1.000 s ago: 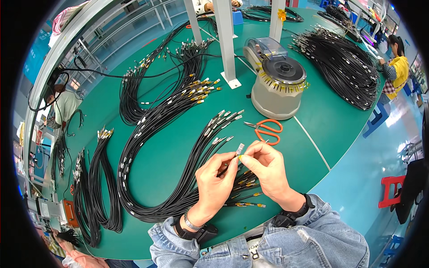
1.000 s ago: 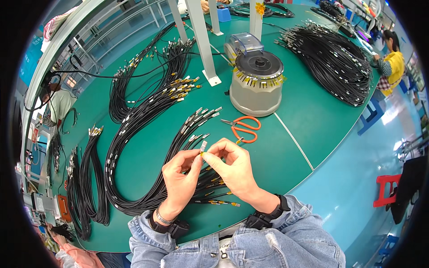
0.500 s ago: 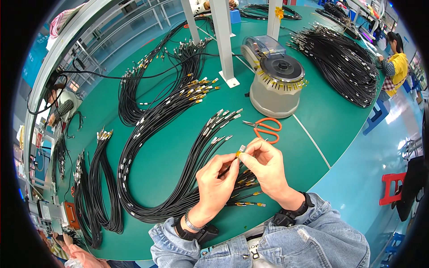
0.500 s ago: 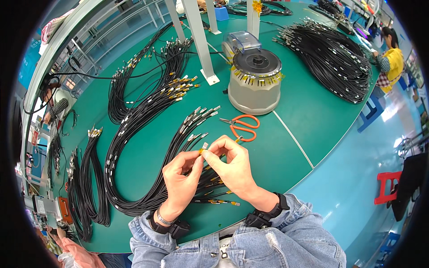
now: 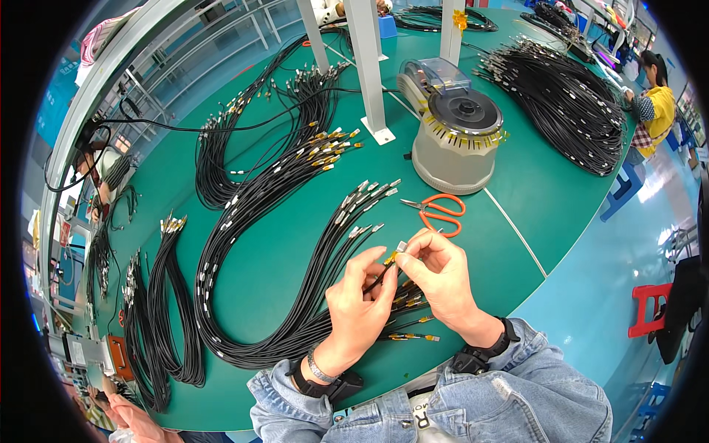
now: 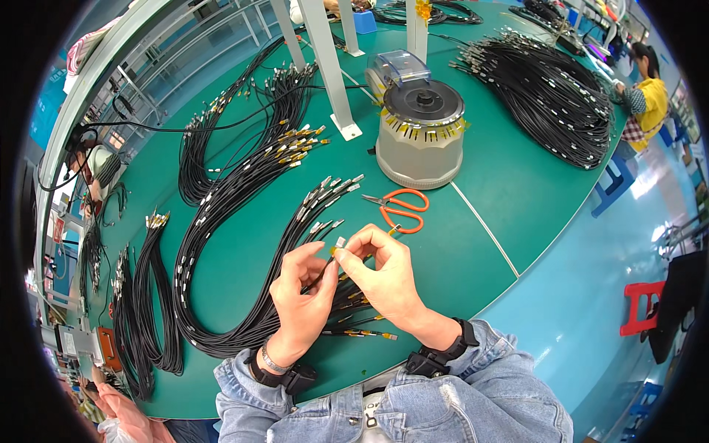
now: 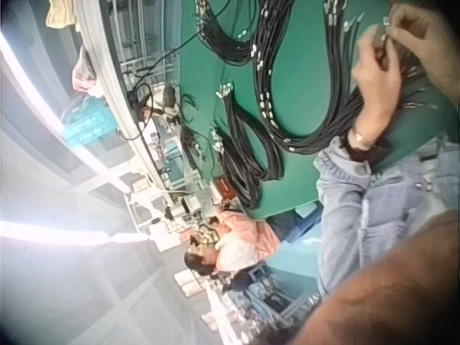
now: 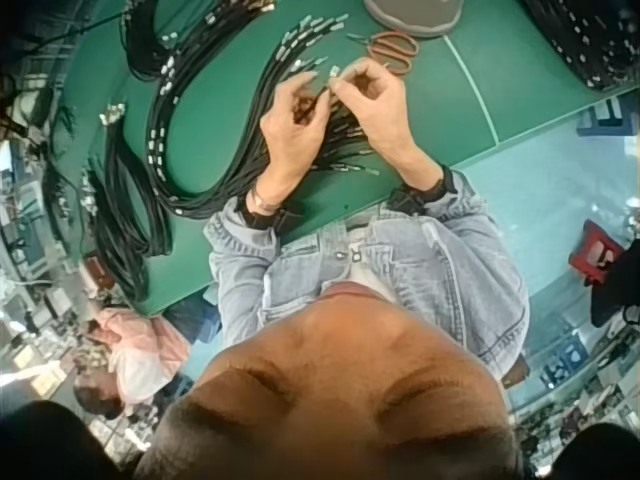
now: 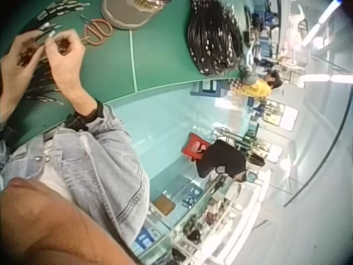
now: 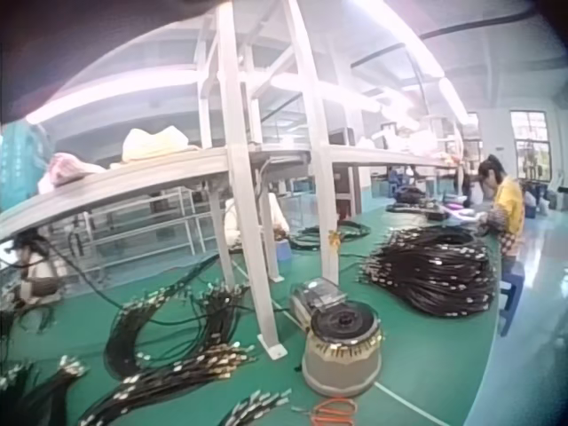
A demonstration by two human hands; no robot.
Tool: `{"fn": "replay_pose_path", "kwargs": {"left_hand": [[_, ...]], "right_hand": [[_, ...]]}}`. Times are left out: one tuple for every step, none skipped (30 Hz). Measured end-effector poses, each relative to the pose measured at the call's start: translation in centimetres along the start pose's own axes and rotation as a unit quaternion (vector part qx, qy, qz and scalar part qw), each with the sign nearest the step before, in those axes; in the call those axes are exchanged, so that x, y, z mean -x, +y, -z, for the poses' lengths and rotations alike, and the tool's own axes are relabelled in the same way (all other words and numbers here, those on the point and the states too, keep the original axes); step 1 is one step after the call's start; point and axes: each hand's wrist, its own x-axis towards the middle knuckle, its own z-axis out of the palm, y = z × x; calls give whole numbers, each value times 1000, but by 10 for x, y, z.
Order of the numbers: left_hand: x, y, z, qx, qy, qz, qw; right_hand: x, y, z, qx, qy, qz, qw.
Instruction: Organizing and assembling electrical wire harnesses and connectors on a production workbench.
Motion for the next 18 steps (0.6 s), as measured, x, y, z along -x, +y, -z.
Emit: {"fn": "replay_pose_path", "kwargs": {"left_hand": [[1, -1, 0, -22, 5, -7, 1000], [1, -2, 0, -23, 6, -15, 1000], [1, -3, 0, -52, 6, -58, 997], [1, -5, 1, -80, 6, -101, 992], [0, -6, 1, -105, 2, -137, 985], [0, -7, 1, -109, 4, -144, 984], [-1, -8, 1, -116, 8, -163, 980], [-1, -9, 1, -123, 12, -182, 976], [-2, -9, 0, -129, 13, -194, 972], [-3, -10, 0, -130, 15, -201, 971], [-3, -10, -1, -130, 20, -201, 971], [-4, -10, -1, -130, 26, -202, 971], [-4, -10, -2, -131, 30, -196, 971], [-4, -10, -2, -130, 31, -202, 970], [-4, -9, -2, -129, 30, -200, 971], [-4, -9, -2, -128, 29, -198, 972], [-4, -8, -1, -127, 25, -188, 974], [-3, -8, -1, -127, 27, -195, 972]], "right_hand": [[1, 0, 0, -4, 2, -4, 1000], [2, 0, -1, -10, 5, -4, 1000], [2, 1, -1, -9, 4, -8, 1000], [3, 2, -3, -19, 11, -6, 1000], [5, 3, -4, -28, 17, -5, 999], [5, 4, -5, -36, 25, -1, 999], [6, 4, -6, -38, 24, -4, 999], [7, 5, -6, -42, 26, -3, 999], [7, 5, -7, -46, 28, -2, 999], [7, 6, -7, -50, 29, -1, 998], [7, 6, -6, -51, 30, -1, 998], [7, 6, -6, -48, 29, 0, 998], [7, 5, -6, -46, 27, 1, 999], [7, 5, -6, -44, 25, 2, 999], [7, 5, -5, -44, 26, 3, 999], [6, 5, -5, -37, 22, 5, 999], [6, 4, -4, -28, 19, 8, 999], [6, 3, -4, -20, 16, 10, 1000]]}}
